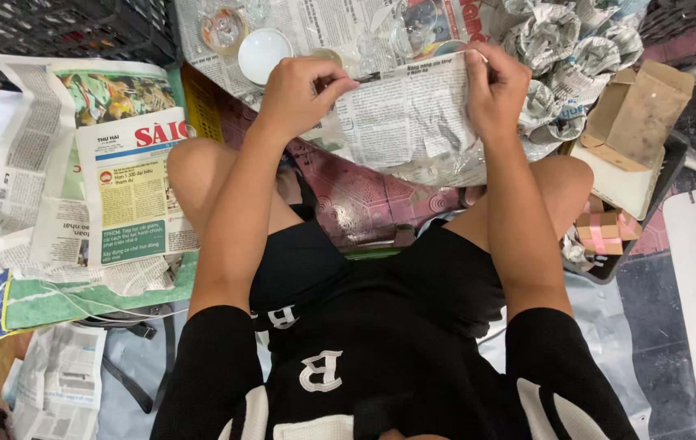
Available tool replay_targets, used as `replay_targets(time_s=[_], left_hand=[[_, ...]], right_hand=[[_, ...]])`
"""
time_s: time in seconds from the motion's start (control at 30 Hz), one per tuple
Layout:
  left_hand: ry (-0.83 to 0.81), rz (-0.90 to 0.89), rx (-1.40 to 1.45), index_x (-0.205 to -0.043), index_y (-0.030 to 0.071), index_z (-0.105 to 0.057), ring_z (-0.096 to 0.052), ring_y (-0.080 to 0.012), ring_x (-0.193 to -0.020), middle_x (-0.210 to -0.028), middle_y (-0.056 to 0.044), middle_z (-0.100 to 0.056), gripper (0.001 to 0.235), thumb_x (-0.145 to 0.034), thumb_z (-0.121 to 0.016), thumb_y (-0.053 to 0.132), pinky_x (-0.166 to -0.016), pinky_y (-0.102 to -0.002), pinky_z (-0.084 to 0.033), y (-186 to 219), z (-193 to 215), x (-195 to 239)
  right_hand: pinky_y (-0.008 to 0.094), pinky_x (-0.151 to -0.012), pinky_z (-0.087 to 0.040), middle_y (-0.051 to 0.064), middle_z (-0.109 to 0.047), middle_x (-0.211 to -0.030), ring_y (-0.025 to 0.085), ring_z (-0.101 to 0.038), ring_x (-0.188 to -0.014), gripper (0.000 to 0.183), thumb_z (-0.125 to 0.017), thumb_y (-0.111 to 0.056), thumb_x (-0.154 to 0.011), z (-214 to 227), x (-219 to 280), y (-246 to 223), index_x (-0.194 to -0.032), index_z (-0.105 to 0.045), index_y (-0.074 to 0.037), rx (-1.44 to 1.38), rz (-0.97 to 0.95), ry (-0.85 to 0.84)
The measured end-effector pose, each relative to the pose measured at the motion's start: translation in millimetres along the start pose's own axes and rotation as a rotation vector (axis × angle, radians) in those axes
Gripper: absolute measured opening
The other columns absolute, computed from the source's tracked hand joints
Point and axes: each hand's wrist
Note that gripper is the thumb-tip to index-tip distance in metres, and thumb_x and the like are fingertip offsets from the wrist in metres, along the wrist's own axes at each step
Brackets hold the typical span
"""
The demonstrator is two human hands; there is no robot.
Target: The person wraps small ceramic bowls and cups with newspaper. They fold the paper around each item, tuck the edges, and place the wrapped items into a black plastic crate. The process is repeated for multiple items.
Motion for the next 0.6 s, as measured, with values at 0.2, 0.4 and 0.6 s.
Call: replay_targets(time_s=[0.2,0.4,0.6], left_hand=[[0.122,-0.351,-0.104,-0.104,0.007,-0.076,-0.069,-0.0234,-0.08,-0.092,-0.007,-0.073,0.029,-0.092,-0.082,0.032,-0.071,-0.035,-0.053,13,-11,1],[0.052,-0.255,-0.03,-0.095,0.011,-0.077,-0.07,-0.0228,-0.072,-0.086,-0.005,-0.076,0.016,-0.101,-0.077,0.026,-0.065,-0.035,-0.053,22,-45,5],[0.04,-0.193,-0.078,-0.088,0.011,-0.08,-0.067,-0.0202,-0.061,-0.074,-0.005,-0.074,0.021,-0.099,-0.076,0.029,-0.054,-0.035,-0.049,12,-44,2]], right_hand=[[0.025,-0.063,-0.052,0.01,-0.079,-0.097,0.01,-0.068,-0.072,0.01,-0.072,-0.003,-0.106,-21,11,-27,-0.11,-0.08,-0.006,0.147,0.279,-0.228],[0.028,-0.055,-0.045,0.008,-0.076,-0.086,0.012,-0.06,-0.06,0.008,-0.073,-0.004,-0.102,-32,22,-61,-0.106,-0.08,-0.003,0.05,0.076,-0.249],[0.025,-0.066,-0.05,0.008,-0.078,-0.091,0.009,-0.064,-0.074,0.012,-0.068,-0.002,-0.106,-20,14,-27,-0.109,-0.08,-0.002,-0.018,-0.016,-0.145]])
Point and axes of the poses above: each hand's wrist, its own x-axis away from the middle knuckle, its own z-axis out of the back of the hand, y = z × x
